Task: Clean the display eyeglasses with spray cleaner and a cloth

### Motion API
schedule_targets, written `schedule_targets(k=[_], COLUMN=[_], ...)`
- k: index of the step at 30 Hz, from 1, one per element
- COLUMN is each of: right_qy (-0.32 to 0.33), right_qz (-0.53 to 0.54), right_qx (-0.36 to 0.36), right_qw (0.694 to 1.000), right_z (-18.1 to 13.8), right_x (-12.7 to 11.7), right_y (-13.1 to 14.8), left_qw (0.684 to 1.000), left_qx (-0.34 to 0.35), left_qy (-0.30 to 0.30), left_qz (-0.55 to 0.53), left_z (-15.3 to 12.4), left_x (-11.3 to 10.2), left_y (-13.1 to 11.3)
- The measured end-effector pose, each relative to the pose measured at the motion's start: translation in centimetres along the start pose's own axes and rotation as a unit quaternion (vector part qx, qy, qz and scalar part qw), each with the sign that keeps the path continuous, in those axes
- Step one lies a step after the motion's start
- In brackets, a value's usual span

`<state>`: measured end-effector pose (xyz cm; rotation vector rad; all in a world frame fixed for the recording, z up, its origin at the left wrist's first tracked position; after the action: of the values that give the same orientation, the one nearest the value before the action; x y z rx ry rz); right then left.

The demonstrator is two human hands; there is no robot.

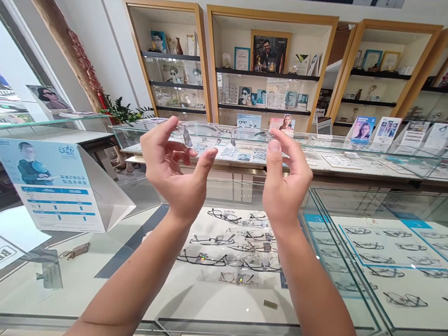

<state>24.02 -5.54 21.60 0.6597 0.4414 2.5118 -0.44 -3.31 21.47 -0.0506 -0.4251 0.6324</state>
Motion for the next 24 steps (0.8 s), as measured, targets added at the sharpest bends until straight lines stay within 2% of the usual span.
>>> schedule_targets(k=[3,7,16,20,24], right_qy=[0.005,0.003,-0.028,-0.024,-0.007], right_qz=[0.026,0.057,0.006,0.016,0.04], right_qx=[0.045,0.07,-0.034,-0.008,0.046], right_qw=[0.999,0.996,0.999,1.0,0.998], right_z=[0.1,0.0,-0.2,-1.1,-4.0], right_x=[0.3,0.5,-0.1,-0.4,-1.2], right_y=[-1.4,-2.7,-1.1,-2.2,-5.0], left_qw=[1.0,1.0,0.999,0.997,0.994], left_qx=[-0.002,-0.002,-0.037,-0.061,-0.087], left_qy=[0.001,0.012,0.028,0.044,0.071], left_qz=[0.016,0.0,0.006,0.012,0.011], left_z=[-0.1,-0.3,-1.4,-3.3,-6.9], left_x=[-0.1,0.1,0.7,0.3,-0.6], left_y=[-0.2,-0.2,1.3,2.4,4.1])
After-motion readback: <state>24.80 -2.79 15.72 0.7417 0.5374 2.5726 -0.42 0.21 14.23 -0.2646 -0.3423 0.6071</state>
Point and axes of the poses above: each hand's wrist, its own z-axis towards the middle knuckle, its own x-axis out of the palm, y = z × x, the point moved 10 cm from there along z, towards the middle knuckle, and after that the axes turned 10 degrees about -y, right-handed, at the moved point
